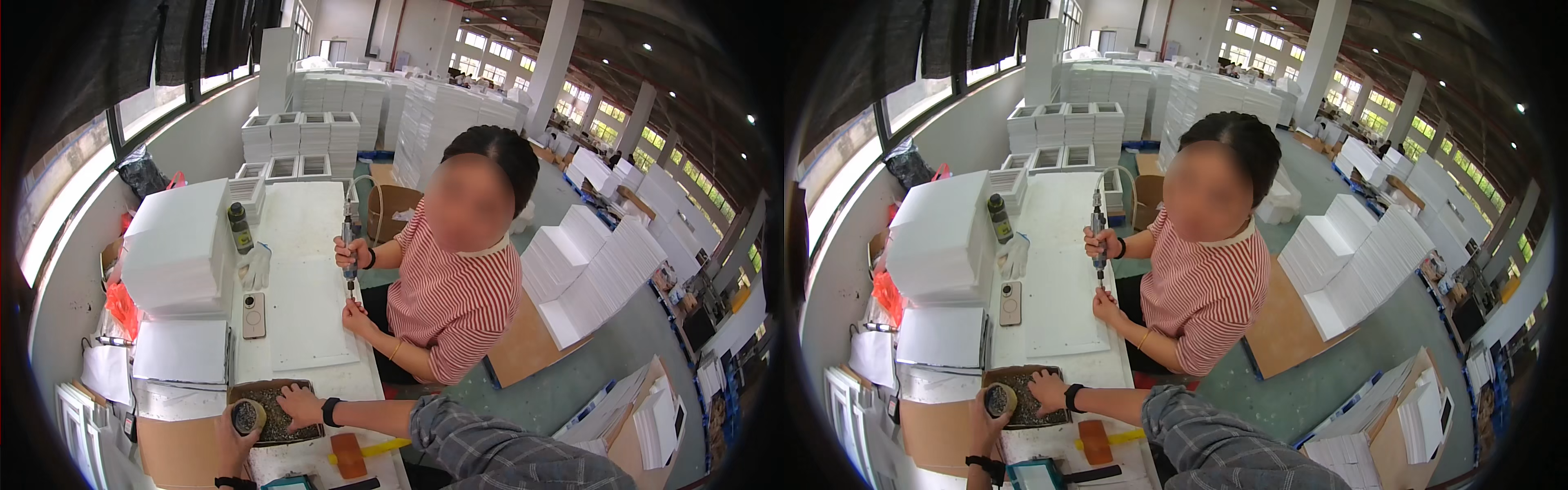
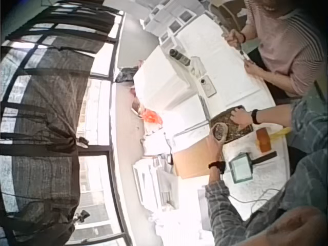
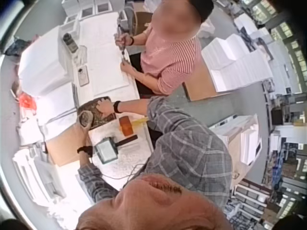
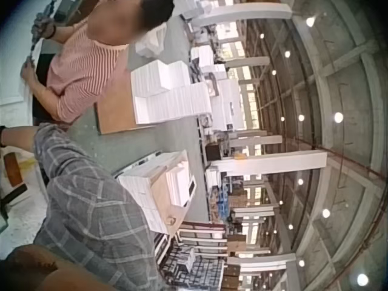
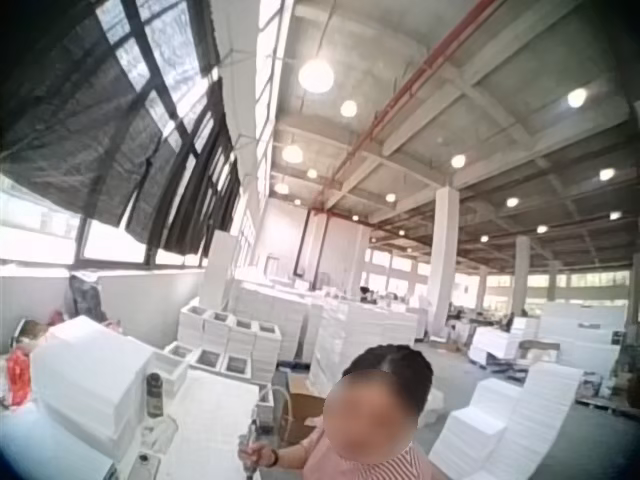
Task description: The person assembles a white vent grille by placing a black mesh screen into a frame and applying adhesive with a roller. They then position a white cover panel over the assembly and secure it using a pneumatic screwdriver to drive multiple screws into the panel.
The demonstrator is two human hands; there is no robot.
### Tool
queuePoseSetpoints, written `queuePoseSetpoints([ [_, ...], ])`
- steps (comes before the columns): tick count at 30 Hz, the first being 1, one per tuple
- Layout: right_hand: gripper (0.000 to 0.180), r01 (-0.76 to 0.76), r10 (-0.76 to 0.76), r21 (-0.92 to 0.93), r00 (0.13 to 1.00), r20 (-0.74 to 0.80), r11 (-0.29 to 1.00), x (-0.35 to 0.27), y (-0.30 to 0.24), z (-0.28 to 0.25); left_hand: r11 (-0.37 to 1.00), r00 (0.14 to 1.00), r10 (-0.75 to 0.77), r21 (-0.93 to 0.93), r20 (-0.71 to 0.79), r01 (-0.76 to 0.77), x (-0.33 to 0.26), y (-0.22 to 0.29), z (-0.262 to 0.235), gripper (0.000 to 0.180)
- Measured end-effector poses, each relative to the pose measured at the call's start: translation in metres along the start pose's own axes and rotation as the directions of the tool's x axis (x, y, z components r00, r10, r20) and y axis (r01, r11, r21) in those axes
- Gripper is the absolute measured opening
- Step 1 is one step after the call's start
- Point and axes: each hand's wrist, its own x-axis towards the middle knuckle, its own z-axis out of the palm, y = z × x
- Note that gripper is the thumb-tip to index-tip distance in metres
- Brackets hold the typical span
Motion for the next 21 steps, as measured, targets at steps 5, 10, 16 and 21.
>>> queuePoseSetpoints([
  [5, 0.074, 0.108, -0.111, -0.029, 0.985, -0.13, 0.994, 0.0, -0.012, 0.027, 0.998, 0.999, -0.007, 0.064, -0.034, 0.009, -0.004, 0.004, 0.0, 0.074],
  [10, 0.054, 0.206, -0.191, 0.217, 0.978, -0.088, 0.954, 0.037, 0.012, 0.067, 0.993, 0.999, 0.008, 0.118, -0.033, -0.004, -0.002, 0.026, 0.004, 0.073],
  [16, 0.044, 0.019, -0.09, 0.565, 0.991, 0.097, 0.825, 0.051, 0.022, 0.036, 0.981, 0.998, 0.003, 0.196, -0.056, 0.008, -0.001, 0.047, -0.004, 0.071],
  [21, 0.046, -0.166, -0.026, 0.796, 0.975, 0.222, 0.582, 0.027, 0.048, 0.0, 0.991, 1.0, 0.022, 0.132, -0.013, -0.02, 0.013, 0.015, 0.012, 0.076],
])
